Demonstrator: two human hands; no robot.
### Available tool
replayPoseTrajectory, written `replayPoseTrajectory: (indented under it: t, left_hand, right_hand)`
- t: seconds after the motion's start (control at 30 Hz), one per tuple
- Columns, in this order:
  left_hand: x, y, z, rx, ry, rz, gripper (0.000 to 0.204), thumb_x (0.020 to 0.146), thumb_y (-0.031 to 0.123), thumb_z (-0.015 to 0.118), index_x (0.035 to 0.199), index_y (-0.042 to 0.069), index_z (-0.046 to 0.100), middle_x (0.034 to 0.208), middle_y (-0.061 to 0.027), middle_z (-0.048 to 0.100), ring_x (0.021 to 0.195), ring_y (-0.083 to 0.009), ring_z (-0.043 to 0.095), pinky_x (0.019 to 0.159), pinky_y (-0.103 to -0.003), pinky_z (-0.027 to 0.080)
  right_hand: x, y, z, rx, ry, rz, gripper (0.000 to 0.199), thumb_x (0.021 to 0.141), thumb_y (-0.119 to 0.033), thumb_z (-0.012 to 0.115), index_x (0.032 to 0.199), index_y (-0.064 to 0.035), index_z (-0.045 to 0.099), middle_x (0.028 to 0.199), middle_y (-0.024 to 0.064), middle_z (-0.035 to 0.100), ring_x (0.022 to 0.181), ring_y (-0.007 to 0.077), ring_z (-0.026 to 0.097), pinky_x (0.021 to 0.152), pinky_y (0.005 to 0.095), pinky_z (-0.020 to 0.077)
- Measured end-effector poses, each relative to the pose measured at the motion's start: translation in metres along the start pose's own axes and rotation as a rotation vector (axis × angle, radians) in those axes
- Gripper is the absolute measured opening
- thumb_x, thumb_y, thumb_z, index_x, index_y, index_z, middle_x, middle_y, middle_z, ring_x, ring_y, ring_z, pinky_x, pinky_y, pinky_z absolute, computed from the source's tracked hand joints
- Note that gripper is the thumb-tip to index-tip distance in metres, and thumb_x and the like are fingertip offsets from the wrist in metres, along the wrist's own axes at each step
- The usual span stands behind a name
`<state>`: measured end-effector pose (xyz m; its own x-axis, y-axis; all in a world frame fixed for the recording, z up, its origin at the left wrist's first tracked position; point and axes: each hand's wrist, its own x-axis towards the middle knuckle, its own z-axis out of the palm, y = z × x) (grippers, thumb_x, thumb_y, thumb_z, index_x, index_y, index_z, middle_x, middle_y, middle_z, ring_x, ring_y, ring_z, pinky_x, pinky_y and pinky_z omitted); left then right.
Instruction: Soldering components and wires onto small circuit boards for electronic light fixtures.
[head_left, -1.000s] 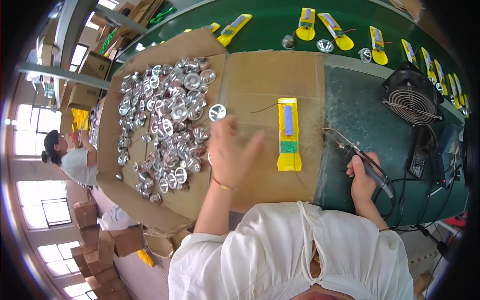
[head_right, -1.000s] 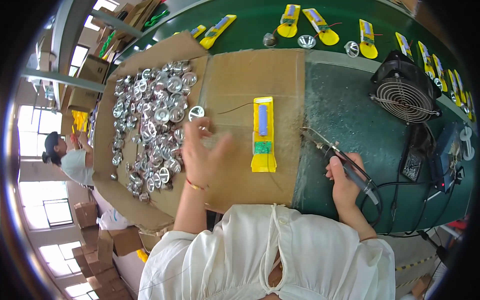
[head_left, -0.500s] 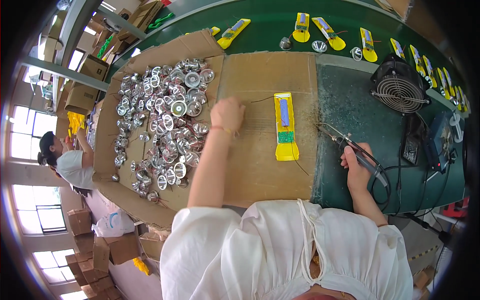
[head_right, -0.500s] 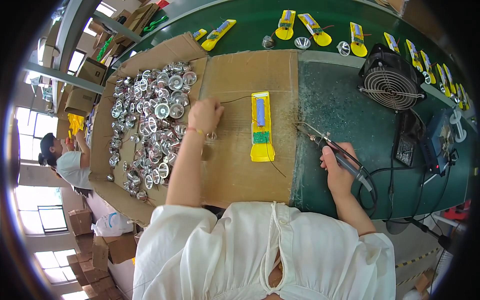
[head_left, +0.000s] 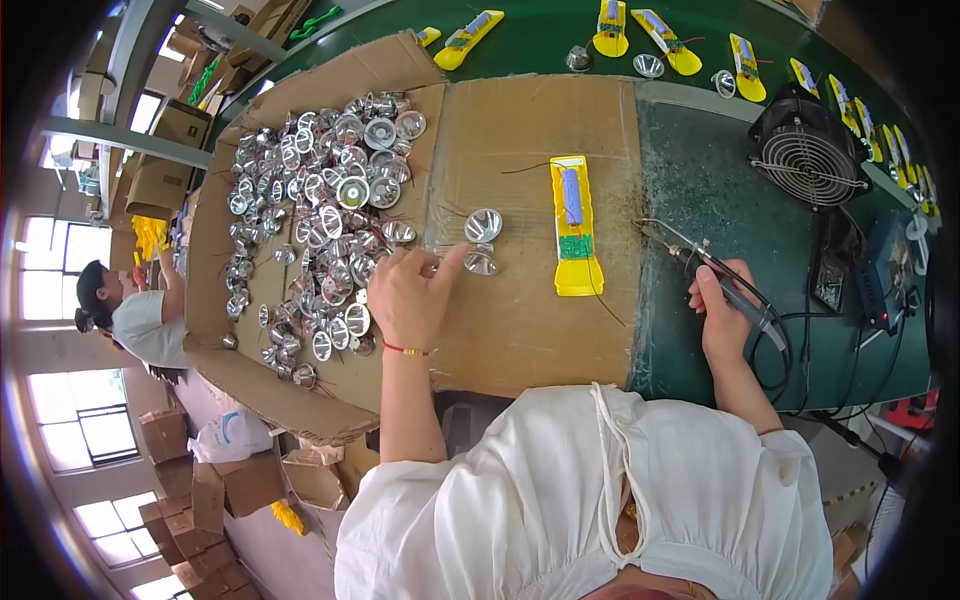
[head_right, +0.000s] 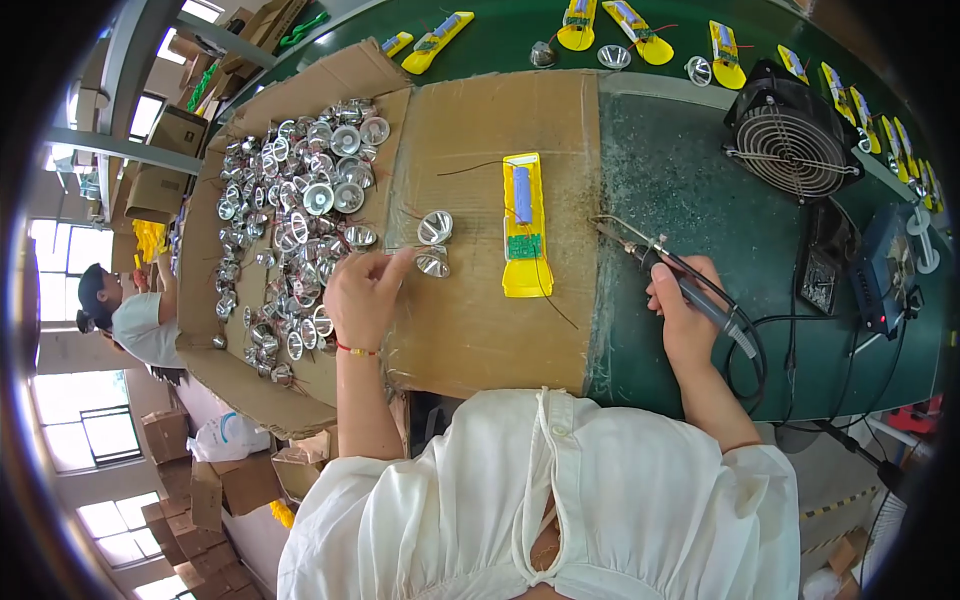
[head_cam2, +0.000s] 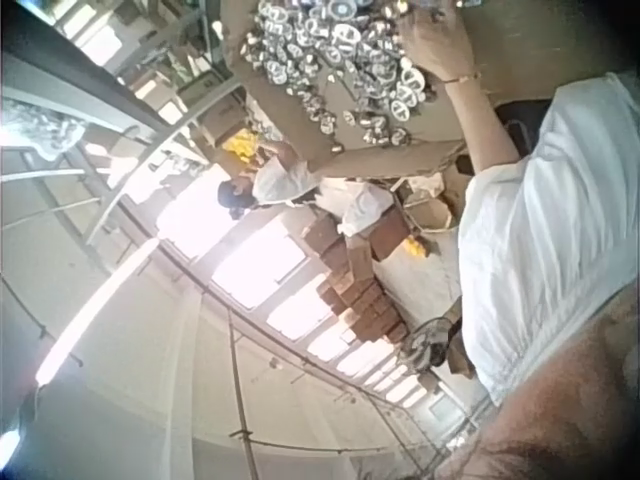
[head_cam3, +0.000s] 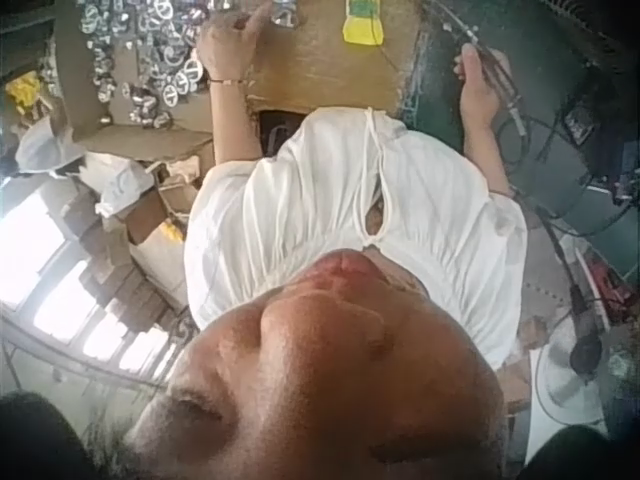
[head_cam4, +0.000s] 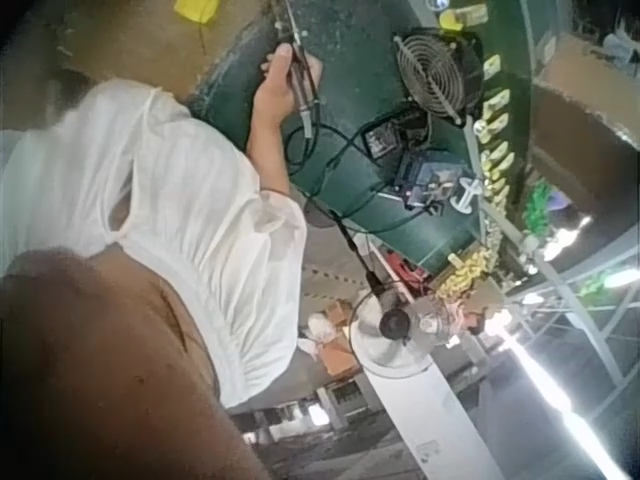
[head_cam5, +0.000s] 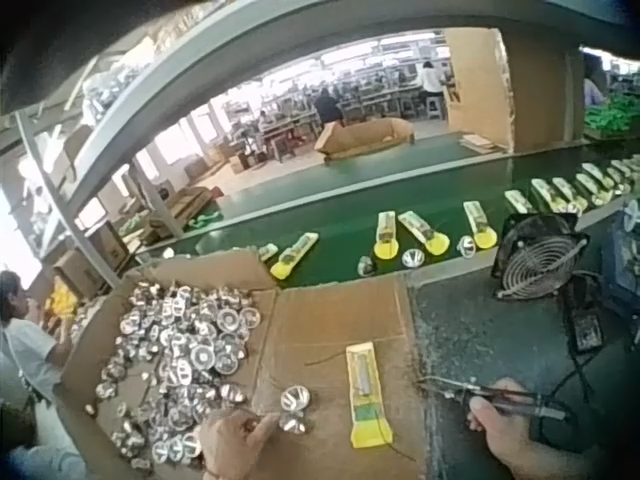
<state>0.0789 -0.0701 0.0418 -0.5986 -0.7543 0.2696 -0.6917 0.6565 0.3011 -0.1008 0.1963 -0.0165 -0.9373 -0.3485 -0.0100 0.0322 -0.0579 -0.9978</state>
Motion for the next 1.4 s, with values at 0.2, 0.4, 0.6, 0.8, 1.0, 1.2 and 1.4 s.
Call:
replayPoseTrajectory:
  t: [0.2,0.4,0.6,0.8,1.0,1.2,1.4]
  left_hand:
    - [0.008,0.011,0.027,-0.507,0.037,0.133,0.019,0.073,0.017,0.068,0.078,-0.001,0.067,0.081,-0.0097,0.064,0.072,-0.0233,0.057,0.064,-0.031,0.045]
    - [-0.011,0.050,0.023,-1.110,-0.380,-0.220,0.010,0.078,0.005,0.063,0.082,-0.004,0.066,0.076,-0.0045,0.065,0.064,-0.0063,0.057,0.058,-0.020,0.046]
    - [-0.033,0.060,0.045,-0.910,-0.456,-0.216,0.013,0.077,0.010,0.066,0.080,-0.002,0.067,0.061,-0.0040,0.063,0.052,-0.0046,0.052,0.046,-0.020,0.040]
    - [-0.037,0.060,0.055,-0.803,-0.344,-0.093,0.015,0.076,0.013,0.067,0.074,-0.001,0.065,0.065,-0.0075,0.059,0.053,-0.0121,0.054,0.050,-0.026,0.042]
    - [-0.032,0.064,0.056,-0.739,-0.374,-0.053,0.016,0.074,0.013,0.068,0.070,-0.001,0.063,0.070,-0.0089,0.056,0.056,-0.0167,0.055,0.053,-0.028,0.043]
    - [-0.028,0.065,0.054,-0.748,-0.396,-0.048,0.016,0.073,0.013,0.068,0.070,-0.002,0.064,0.069,-0.0090,0.056,0.057,-0.0167,0.055,0.053,-0.028,0.043]
    - [-0.026,0.065,0.055,-0.747,-0.408,-0.041,0.016,0.073,0.014,0.067,0.070,-0.002,0.064,0.067,-0.0091,0.056,0.056,-0.0168,0.054,0.053,-0.029,0.042]
  right_hand:
    - [-0.006,-0.002,-0.001,0.004,-0.014,0.000,0.016,0.081,-0.013,0.062,0.087,-0.0012,0.053,0.065,0.0053,0.057,0.051,0.0074,0.051,0.046,0.0186,0.0401]
    - [-0.014,-0.017,0.006,0.018,-0.068,-0.017,0.017,0.079,-0.011,0.063,0.086,-0.0001,0.053,0.066,0.0063,0.058,0.054,0.0084,0.054,0.047,0.0197,0.0423]
    - [-0.027,-0.011,0.016,-0.109,-0.189,-0.098,0.016,0.076,-0.012,0.068,0.081,-0.0017,0.056,0.066,0.0027,0.059,0.056,0.0069,0.053,0.051,0.0213,0.0423]
    - [-0.025,-0.005,0.023,-0.166,-0.180,-0.173,0.016,0.074,-0.011,0.069,0.080,-0.0020,0.057,0.064,0.0023,0.058,0.056,0.0062,0.051,0.052,0.0210,0.0410]
    - [-0.024,-0.008,0.022,-0.187,-0.226,-0.148,0.016,0.078,-0.008,0.065,0.084,0.0013,0.053,0.072,0.0077,0.059,0.060,0.0095,0.057,0.052,0.0220,0.0482]
    - [-0.023,-0.005,0.023,-0.178,-0.300,-0.174,0.015,0.078,-0.008,0.064,0.083,0.0008,0.052,0.069,0.0073,0.059,0.057,0.0087,0.055,0.050,0.0220,0.0459]
    - [-0.027,-0.017,0.028,0.033,-0.150,-0.049,0.016,0.078,-0.008,0.065,0.084,0.0009,0.053,0.067,0.0068,0.059,0.056,0.0079,0.055,0.050,0.0205,0.0456]
